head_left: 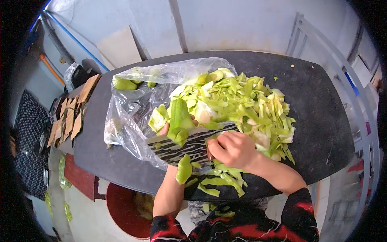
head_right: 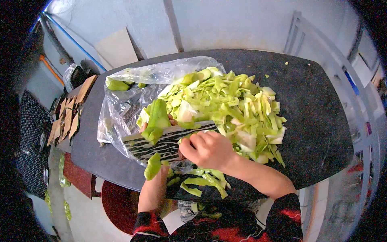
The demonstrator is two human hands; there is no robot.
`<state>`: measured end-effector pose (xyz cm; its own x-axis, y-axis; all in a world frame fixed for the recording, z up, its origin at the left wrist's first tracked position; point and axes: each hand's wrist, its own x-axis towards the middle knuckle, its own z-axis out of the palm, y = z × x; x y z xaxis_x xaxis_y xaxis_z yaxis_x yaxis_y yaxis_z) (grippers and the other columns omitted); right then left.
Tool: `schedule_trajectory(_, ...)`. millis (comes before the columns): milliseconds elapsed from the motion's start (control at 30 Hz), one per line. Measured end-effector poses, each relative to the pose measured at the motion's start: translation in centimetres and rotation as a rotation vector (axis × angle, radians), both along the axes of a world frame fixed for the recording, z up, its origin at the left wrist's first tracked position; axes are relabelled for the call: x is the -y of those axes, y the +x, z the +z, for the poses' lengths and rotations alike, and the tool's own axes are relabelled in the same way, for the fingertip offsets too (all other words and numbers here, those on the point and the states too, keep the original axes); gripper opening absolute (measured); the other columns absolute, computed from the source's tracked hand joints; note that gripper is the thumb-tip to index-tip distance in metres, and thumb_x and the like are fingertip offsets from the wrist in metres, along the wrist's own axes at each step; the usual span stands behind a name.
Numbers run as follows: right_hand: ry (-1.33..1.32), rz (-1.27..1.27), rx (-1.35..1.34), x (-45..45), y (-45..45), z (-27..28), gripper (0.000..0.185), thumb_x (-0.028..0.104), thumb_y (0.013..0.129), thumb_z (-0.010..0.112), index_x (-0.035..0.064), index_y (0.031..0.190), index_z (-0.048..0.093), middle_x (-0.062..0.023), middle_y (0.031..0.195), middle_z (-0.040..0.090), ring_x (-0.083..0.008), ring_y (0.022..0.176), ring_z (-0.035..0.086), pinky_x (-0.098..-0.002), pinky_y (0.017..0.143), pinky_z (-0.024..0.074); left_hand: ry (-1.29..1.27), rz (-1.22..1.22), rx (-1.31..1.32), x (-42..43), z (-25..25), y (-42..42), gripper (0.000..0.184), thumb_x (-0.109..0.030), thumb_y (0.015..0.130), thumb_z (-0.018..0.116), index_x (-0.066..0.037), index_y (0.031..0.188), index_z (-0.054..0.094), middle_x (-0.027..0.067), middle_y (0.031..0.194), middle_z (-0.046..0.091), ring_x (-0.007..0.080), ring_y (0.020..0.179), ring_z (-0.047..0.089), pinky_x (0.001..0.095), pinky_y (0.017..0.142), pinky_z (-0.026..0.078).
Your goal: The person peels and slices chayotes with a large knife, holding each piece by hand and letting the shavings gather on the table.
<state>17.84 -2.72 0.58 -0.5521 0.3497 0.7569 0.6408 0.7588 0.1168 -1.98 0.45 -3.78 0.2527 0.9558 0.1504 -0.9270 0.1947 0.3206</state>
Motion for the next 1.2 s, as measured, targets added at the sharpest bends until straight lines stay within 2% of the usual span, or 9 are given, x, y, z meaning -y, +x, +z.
schedule_trajectory(367,-0.126,-0.103,-0.048,-0.7,1.6,0.8,0.012,0.015,0.080,0.063,0.0100,0.076,0.052,-0.0023,0.062,0.053,-0.0167,0.055,0.062,-0.0313,0.045,0.0491,-0.177,0.211,-0.106,1.0,0.9,1.4,0.065,-0.049,0.084,0.055,-0.006,0.133,0.050,0.0116,0.123,0.062,0.0315,0.108,0.061,0.0456,0.094,0.049)
schedule_trajectory(433,-0.078,-0.012,0.017,0.7,0.8,1.1,0.013,0.016,0.081,0.063,0.0096,0.076,0.052,-0.0021,0.063,0.053,-0.0169,0.054,0.062,-0.0312,0.045,0.0495,0.074,-0.172,0.096,0.3,0.4,0.7,0.068,-0.053,0.085,0.054,-0.006,0.134,0.050,0.0125,0.123,0.061,0.0308,0.109,0.061,0.0472,0.094,0.049)
schedule_trajectory(567,-0.075,-0.149,-0.069,-2.3,1.3,0.0,0.014,0.002,0.077,0.065,0.0070,0.075,0.052,-0.0051,0.058,0.053,-0.0170,0.047,0.056,-0.0291,0.041,0.0473,-0.182,0.205,-0.156,1.9,2.0,2.2,0.064,-0.051,0.085,0.053,-0.007,0.132,0.052,0.0130,0.118,0.063,0.0310,0.105,0.061,0.0483,0.088,0.051)
schedule_trajectory(733,-0.151,-0.288,-0.104,-3.9,3.3,-1.0,0.014,0.002,0.074,0.065,0.0083,0.077,0.053,-0.0052,0.062,0.056,-0.0245,0.052,0.062,-0.0330,0.045,0.0498,0.073,0.003,-0.073,1.7,1.7,2.2,0.059,-0.049,0.087,0.052,-0.009,0.129,0.056,0.0122,0.120,0.063,0.0277,0.108,0.059,0.0518,0.091,0.046)
schedule_trajectory(833,-0.134,-0.192,-0.066,-2.8,3.0,0.1,0.011,0.015,0.082,0.063,0.0091,0.081,0.054,-0.0043,0.063,0.055,-0.0213,0.052,0.062,-0.0335,0.045,0.0500,-0.230,0.195,-0.116,1.6,2.8,2.4,0.056,-0.048,0.091,0.050,-0.010,0.131,0.055,0.0128,0.121,0.062,0.0288,0.110,0.059,0.0488,0.095,0.045)
schedule_trajectory(967,-0.060,-0.094,-0.045,-1.2,1.6,0.0,0.011,0.017,0.081,0.064,0.0093,0.080,0.056,-0.0014,0.062,0.052,-0.0175,0.052,0.059,-0.0305,0.044,0.0474,-0.171,0.238,-0.178,0.3,1.4,1.5,0.060,-0.050,0.095,0.043,-0.004,0.132,0.053,0.0145,0.122,0.062,0.0280,0.111,0.058,0.0442,0.098,0.046)
schedule_trajectory(1000,0.034,-0.030,-0.036,-0.9,1.2,-0.3,0.011,0.017,0.080,0.065,0.0093,0.080,0.056,-0.0001,0.061,0.049,-0.0157,0.053,0.057,-0.0284,0.045,0.0456,0.010,-0.067,-0.002,-0.6,1.4,0.3,0.063,-0.051,0.095,0.040,0.000,0.129,0.054,0.0160,0.120,0.062,0.0270,0.110,0.059,0.0429,0.096,0.047)
schedule_trajectory(1100,0.140,0.045,-0.024,0.3,0.1,-0.2,0.012,0.018,0.077,0.065,0.0089,0.078,0.057,0.0023,0.060,0.044,-0.0123,0.053,0.052,-0.0246,0.045,0.0413,-0.024,-0.120,0.145,0.3,0.8,0.9,0.064,-0.054,0.094,0.042,0.001,0.124,0.051,0.0136,0.110,0.059,0.0289,0.101,0.056,0.0434,0.089,0.048)
schedule_trajectory(1200,0.143,0.070,-0.052,1.1,-0.8,0.2,0.019,-0.002,0.074,0.064,0.0078,0.069,0.048,0.0020,0.057,0.040,-0.0120,0.049,0.047,-0.0244,0.042,0.0370,-0.179,0.007,0.077,1.9,3.4,2.3,0.064,-0.054,0.094,0.045,0.004,0.119,0.051,0.0141,0.100,0.055,0.0277,0.090,0.052,0.0412,0.086,0.046)
